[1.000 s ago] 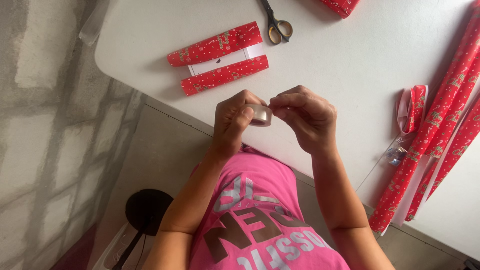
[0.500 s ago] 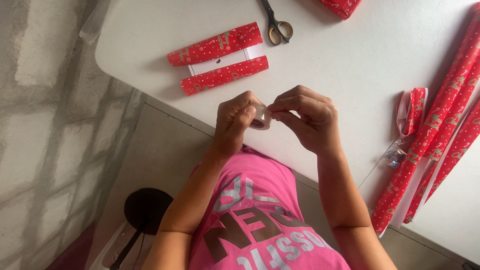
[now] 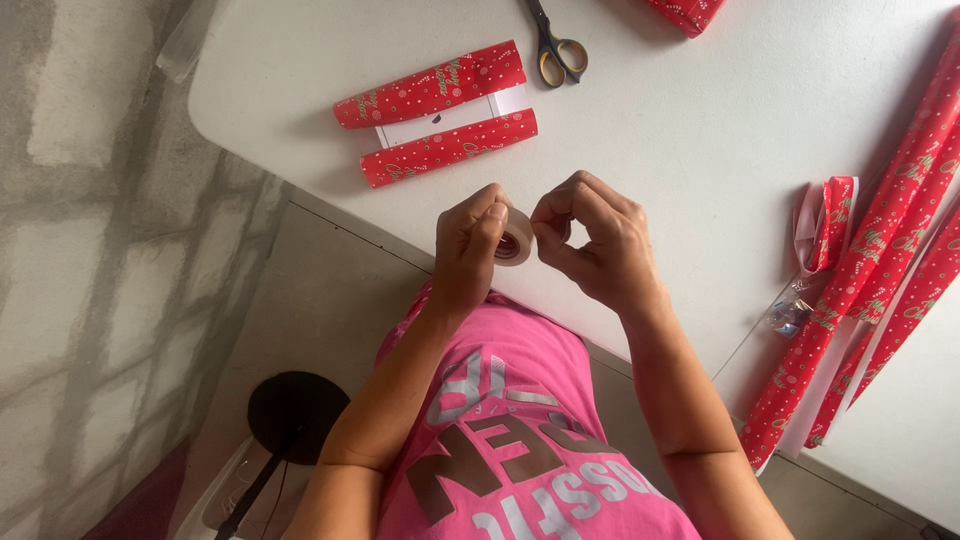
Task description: The person wraps a small white box with red Christmas-themed wrapping paper. They fold the paper around the box, use scissors to cut tape, and secure the paper with tape. The person folds the ends of the paper to create neat corners and continues taping the package closed.
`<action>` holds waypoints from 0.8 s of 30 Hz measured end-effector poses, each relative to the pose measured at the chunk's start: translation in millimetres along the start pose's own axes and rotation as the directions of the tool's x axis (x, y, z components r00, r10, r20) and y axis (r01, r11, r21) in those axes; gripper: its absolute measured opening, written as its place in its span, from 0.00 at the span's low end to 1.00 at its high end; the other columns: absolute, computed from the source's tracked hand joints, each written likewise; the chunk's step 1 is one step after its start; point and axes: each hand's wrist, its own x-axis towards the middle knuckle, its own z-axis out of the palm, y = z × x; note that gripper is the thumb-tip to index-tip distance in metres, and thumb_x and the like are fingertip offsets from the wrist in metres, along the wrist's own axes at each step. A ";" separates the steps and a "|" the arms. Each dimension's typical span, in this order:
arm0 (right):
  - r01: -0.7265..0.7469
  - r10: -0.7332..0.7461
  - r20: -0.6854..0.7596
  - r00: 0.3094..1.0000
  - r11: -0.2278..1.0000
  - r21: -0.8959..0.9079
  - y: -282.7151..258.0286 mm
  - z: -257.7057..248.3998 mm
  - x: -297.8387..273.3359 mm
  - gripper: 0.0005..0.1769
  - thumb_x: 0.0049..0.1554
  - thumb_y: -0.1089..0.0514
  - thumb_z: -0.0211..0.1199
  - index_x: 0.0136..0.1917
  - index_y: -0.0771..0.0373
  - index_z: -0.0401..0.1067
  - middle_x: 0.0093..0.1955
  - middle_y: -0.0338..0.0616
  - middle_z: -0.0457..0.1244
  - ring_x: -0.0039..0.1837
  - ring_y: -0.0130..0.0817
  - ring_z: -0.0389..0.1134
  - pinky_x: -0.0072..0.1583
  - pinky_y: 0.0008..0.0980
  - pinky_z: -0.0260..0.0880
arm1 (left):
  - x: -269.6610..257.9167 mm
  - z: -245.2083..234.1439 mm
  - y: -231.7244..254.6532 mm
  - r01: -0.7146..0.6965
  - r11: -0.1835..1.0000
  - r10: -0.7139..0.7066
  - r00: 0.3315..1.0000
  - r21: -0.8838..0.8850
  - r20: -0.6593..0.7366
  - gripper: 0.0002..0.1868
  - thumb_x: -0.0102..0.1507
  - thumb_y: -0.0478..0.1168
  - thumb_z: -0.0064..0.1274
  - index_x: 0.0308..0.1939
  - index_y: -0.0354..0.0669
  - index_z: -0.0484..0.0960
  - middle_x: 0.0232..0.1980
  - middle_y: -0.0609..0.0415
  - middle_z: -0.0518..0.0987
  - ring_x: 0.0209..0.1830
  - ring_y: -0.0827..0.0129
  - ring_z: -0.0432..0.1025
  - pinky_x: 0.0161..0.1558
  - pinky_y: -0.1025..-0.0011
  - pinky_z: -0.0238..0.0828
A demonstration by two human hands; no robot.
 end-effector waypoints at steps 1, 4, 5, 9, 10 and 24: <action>-0.005 0.005 0.011 1.000 1.000 -0.007 1.2 1.1 0.2 0.09 0.53 0.71 0.69 0.43 0.65 0.69 0.41 0.41 0.64 0.41 0.28 0.70 0.44 0.27 0.73 | 0.1 0.3 -0.5 -0.004 1.000 0.004 1.000 0.004 -0.001 0.18 0.71 0.45 0.35 0.27 0.44 0.62 0.23 0.63 0.61 0.24 0.83 0.54 0.26 0.76 0.53; -0.028 0.029 0.039 0.999 0.999 -0.023 4.1 3.6 -0.7 0.11 0.53 0.72 0.67 0.44 0.65 0.67 0.41 0.41 0.62 0.41 0.28 0.68 0.43 0.27 0.71 | -1.0 1.4 0.4 -0.011 1.000 0.011 1.000 0.006 0.003 0.18 0.72 0.45 0.35 0.27 0.45 0.62 0.23 0.63 0.61 0.24 0.83 0.54 0.26 0.77 0.53; -0.040 0.041 0.044 0.998 0.999 -0.025 4.3 3.1 -2.1 0.12 0.52 0.72 0.67 0.44 0.66 0.66 0.41 0.41 0.62 0.41 0.29 0.67 0.44 0.28 0.70 | -1.6 1.2 1.5 -0.011 1.000 0.011 1.000 0.002 0.009 0.18 0.72 0.45 0.35 0.28 0.44 0.62 0.24 0.63 0.61 0.25 0.83 0.54 0.27 0.76 0.54; -0.089 0.089 -0.026 0.996 0.996 0.019 3.3 6.1 -7.1 0.11 0.51 0.75 0.63 0.44 0.67 0.65 0.41 0.43 0.61 0.41 0.30 0.63 0.45 0.27 0.66 | -2.4 1.5 7.0 -0.023 0.996 0.026 0.999 -0.083 0.035 0.17 0.72 0.44 0.35 0.29 0.43 0.64 0.25 0.62 0.63 0.27 0.83 0.55 0.29 0.77 0.54; -0.092 0.096 -0.030 0.995 0.989 0.120 2.7 6.9 -8.4 0.11 0.53 0.76 0.62 0.44 0.67 0.65 0.43 0.43 0.62 0.43 0.29 0.64 0.46 0.27 0.68 | -2.4 1.0 8.2 -0.024 0.994 0.028 0.999 -0.104 0.041 0.17 0.71 0.44 0.35 0.30 0.43 0.65 0.25 0.62 0.65 0.27 0.83 0.57 0.29 0.78 0.56; -0.042 0.043 0.000 0.999 0.961 0.275 -7.5 -7.2 -2.2 0.07 0.58 0.75 0.66 0.50 0.71 0.75 0.46 0.46 0.68 0.48 0.31 0.75 0.51 0.28 0.80 | 0.2 -4.7 11.6 -0.057 0.991 0.067 0.995 -0.123 0.080 0.19 0.72 0.48 0.36 0.32 0.40 0.72 0.26 0.57 0.74 0.27 0.82 0.65 0.31 0.78 0.65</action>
